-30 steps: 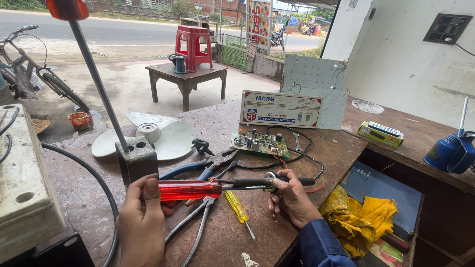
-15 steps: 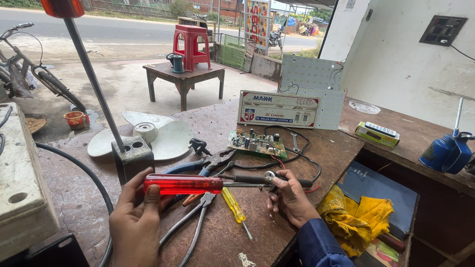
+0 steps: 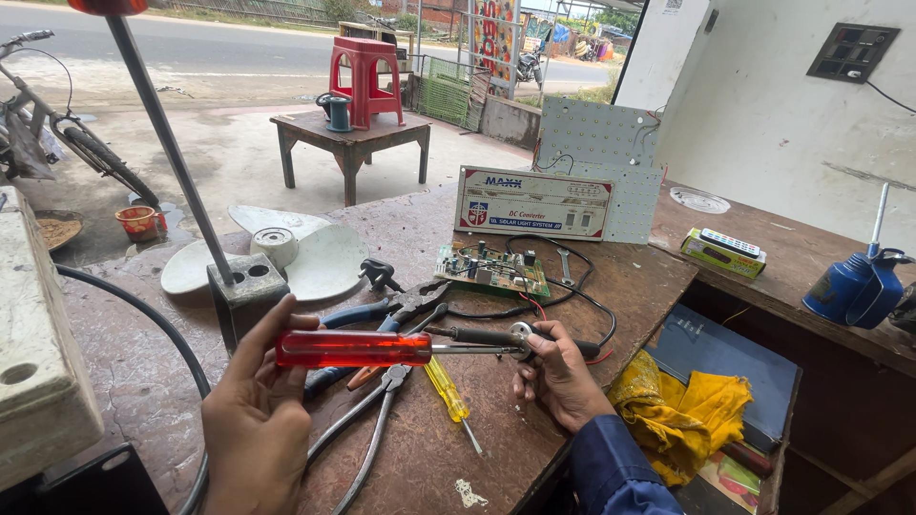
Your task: The person works at a repair bench on a small electric motor, holding the motor in one hand while using a large red-handled screwdriver with the other to turn and adjust parts of the motor housing. A circuit board from a solar light system and assorted hand tools lie on the bench nearby as the person continues working on the motor.
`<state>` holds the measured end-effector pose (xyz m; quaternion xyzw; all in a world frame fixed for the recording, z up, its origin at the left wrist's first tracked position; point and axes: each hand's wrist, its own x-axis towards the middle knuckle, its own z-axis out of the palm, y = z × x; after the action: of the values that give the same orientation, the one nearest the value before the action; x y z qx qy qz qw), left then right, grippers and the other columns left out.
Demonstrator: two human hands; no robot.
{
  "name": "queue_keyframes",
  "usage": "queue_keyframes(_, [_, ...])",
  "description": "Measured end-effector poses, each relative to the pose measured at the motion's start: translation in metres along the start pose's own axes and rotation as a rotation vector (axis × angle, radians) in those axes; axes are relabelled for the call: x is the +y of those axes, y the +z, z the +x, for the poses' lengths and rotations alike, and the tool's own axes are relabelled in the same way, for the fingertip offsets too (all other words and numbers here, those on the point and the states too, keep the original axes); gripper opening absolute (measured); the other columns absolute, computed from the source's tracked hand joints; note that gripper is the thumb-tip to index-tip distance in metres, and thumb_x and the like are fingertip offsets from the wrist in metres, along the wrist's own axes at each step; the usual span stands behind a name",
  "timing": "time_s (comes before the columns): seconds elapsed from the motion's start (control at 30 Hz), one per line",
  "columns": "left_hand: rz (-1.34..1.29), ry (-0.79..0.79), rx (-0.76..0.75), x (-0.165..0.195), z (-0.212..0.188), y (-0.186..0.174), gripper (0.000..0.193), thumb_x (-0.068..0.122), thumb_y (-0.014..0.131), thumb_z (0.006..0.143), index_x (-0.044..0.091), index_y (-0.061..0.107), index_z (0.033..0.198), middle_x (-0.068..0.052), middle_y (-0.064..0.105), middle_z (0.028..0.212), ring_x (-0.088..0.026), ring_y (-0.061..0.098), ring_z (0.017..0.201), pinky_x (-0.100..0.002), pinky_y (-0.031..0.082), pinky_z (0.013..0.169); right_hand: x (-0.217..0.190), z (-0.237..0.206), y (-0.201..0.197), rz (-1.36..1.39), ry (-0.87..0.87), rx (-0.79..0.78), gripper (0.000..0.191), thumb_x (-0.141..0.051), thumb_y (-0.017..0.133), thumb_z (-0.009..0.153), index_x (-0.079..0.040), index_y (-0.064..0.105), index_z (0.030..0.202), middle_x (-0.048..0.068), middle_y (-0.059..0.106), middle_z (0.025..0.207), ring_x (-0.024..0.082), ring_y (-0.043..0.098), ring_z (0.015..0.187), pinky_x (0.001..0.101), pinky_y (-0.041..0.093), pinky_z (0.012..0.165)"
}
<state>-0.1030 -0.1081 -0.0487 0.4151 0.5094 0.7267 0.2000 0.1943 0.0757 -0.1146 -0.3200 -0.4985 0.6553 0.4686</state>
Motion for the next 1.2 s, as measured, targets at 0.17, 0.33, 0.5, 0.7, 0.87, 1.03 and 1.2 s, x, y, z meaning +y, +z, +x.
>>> queue_keyframes(0.17, [0.184,0.023,-0.038,0.001,0.001,-0.001,0.061,0.002,0.054,0.097,0.009,0.048,0.157,-0.015,0.068,0.126,-0.025,0.065,0.106,-0.031,0.052,0.084,-0.001,-0.001,0.003,-0.025,0.009,-0.017,0.051,-0.037,0.067,0.089,-0.009,0.041,0.123,0.004,0.048,0.067,0.019,0.061,0.054,0.0282,0.052,0.045])
queue_keyframes(0.33, [-0.045,-0.354,0.059,0.013,0.000,0.005,0.055,0.019,0.055,0.105,0.012,0.051,0.159,-0.022,0.066,0.118,-0.032,0.071,0.101,-0.032,0.059,0.088,0.000,-0.001,0.004,-0.013,-0.012,-0.022,0.051,-0.035,0.068,0.090,-0.007,0.042,0.125,0.004,0.050,0.069,0.017,0.060,0.056,0.0277,0.053,0.046])
queue_keyframes(0.5, [-0.119,-0.297,0.132,0.021,0.001,0.009,0.046,0.033,0.055,0.096,0.000,0.052,0.127,-0.014,0.070,0.112,-0.018,0.074,0.101,-0.029,0.058,0.087,-0.002,-0.002,0.005,-0.049,0.016,0.030,0.050,-0.033,0.067,0.089,-0.009,0.042,0.125,0.004,0.048,0.066,0.017,0.060,0.054,0.0272,0.050,0.042])
queue_keyframes(0.7, [-0.051,-0.256,0.149,0.021,0.002,0.003,0.041,0.035,0.068,0.093,-0.002,0.062,0.111,-0.019,0.073,0.100,-0.025,0.071,0.090,-0.036,0.057,0.080,0.002,-0.001,0.008,-0.052,-0.004,0.034,0.050,-0.033,0.066,0.088,-0.009,0.041,0.125,0.005,0.048,0.063,0.019,0.059,0.048,0.0271,0.044,0.037])
queue_keyframes(0.87, [-0.051,-0.252,0.173,0.020,0.005,0.003,0.026,0.017,0.067,0.093,0.001,0.066,0.115,-0.014,0.072,0.105,-0.019,0.073,0.097,-0.031,0.058,0.088,0.004,-0.001,0.005,-0.028,-0.008,0.030,0.050,-0.033,0.065,0.089,-0.010,0.041,0.125,0.005,0.047,0.064,0.019,0.060,0.049,0.0278,0.046,0.038])
queue_keyframes(1.03, [-0.062,-0.110,0.067,0.024,0.001,0.003,0.038,-0.012,0.055,0.084,0.000,0.064,0.119,-0.011,0.071,0.114,-0.016,0.071,0.108,-0.028,0.054,0.094,0.002,-0.004,0.003,-0.035,-0.007,0.014,0.049,-0.034,0.064,0.089,-0.009,0.042,0.124,0.004,0.046,0.064,0.019,0.059,0.048,0.0276,0.046,0.038])
queue_keyframes(1.2, [-0.074,-0.177,0.108,0.029,-0.002,0.006,0.039,0.000,0.059,0.091,0.008,0.066,0.129,-0.010,0.073,0.116,-0.017,0.070,0.106,-0.027,0.058,0.093,0.000,-0.003,0.008,-0.032,0.015,0.040,0.049,-0.032,0.065,0.089,-0.007,0.042,0.125,0.004,0.045,0.063,0.019,0.057,0.047,0.0287,0.047,0.038])
